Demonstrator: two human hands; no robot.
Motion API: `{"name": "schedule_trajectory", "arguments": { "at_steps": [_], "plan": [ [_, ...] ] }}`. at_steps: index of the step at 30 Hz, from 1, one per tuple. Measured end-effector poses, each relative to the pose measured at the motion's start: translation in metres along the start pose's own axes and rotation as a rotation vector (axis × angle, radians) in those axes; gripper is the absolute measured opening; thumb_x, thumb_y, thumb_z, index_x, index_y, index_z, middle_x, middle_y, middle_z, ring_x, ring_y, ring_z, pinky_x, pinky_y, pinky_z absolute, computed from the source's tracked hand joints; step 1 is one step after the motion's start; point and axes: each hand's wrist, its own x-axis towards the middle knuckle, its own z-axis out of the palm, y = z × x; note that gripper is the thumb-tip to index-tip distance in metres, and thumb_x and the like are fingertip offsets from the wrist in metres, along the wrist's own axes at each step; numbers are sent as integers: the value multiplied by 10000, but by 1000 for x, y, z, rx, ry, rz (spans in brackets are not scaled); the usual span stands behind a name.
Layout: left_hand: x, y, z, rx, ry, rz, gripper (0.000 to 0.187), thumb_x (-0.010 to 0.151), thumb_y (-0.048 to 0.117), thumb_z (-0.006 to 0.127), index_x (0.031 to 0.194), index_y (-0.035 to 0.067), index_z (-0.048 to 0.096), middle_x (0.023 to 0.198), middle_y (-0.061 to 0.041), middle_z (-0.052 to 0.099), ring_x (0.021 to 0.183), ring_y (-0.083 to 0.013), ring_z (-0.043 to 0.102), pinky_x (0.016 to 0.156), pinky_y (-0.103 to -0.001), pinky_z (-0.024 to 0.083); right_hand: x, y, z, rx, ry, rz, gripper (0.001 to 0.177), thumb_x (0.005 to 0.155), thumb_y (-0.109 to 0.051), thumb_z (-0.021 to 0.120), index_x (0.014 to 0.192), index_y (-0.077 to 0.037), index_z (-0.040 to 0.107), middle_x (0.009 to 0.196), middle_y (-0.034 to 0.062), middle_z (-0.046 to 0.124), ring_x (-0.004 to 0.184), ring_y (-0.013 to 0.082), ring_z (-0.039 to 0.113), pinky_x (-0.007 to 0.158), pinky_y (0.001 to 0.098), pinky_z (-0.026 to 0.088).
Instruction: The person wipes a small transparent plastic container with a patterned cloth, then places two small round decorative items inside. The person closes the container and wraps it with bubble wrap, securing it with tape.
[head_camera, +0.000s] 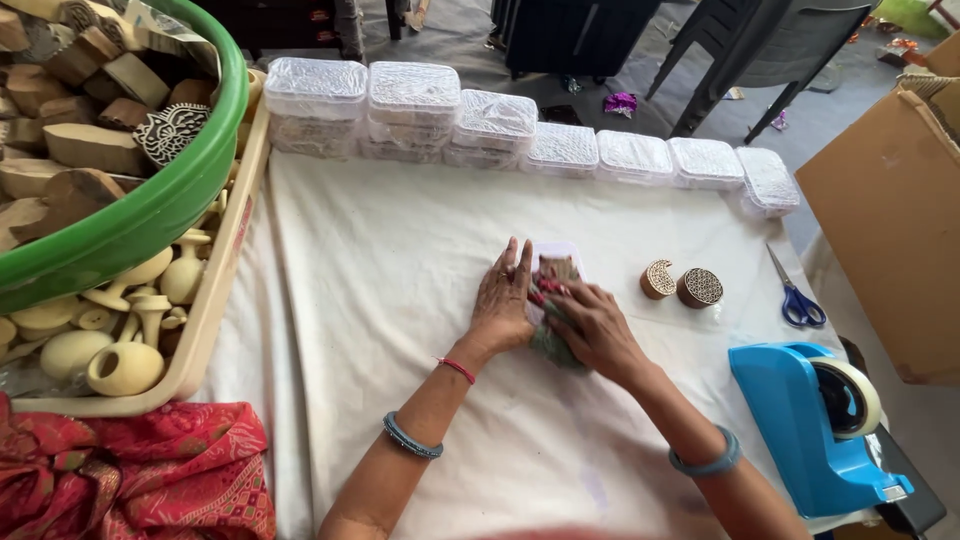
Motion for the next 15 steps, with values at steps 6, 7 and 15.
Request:
{"name": "schedule_trajectory", "arguments": {
  "at_steps": [6,7,15],
  "plan": [
    [15,21,-65,-311,-246,-63,1560,481,475,929,1611,266,-126,1681,-107,143,1553,-309,180,1274,-531,98,-3,-4,-8,53,17,-33,322,928,-160,692,1239,-78,696,1305,128,663,1164,342,604,990,441,511],
    [16,21,-66,-314,-244,-66,1560,481,475,929,1611,266,-126,1681,-107,143,1553,-309,180,1274,-531,98,3,4,-5,52,13,-35,322,928,-160,692,1239,-78,696,1305,128,663,1164,342,604,990,441,511],
    [20,17,-60,-257,-314,-30,1641,475,732,922,1608,291,-180,1702,-124,112,1575,-297,110,1280,-504,56,76,47,28,-52,118,-21,337,939,-102,683,1272,-54,684,1328,156,648,1224,375,592,1025,458,501]
  ]
}}
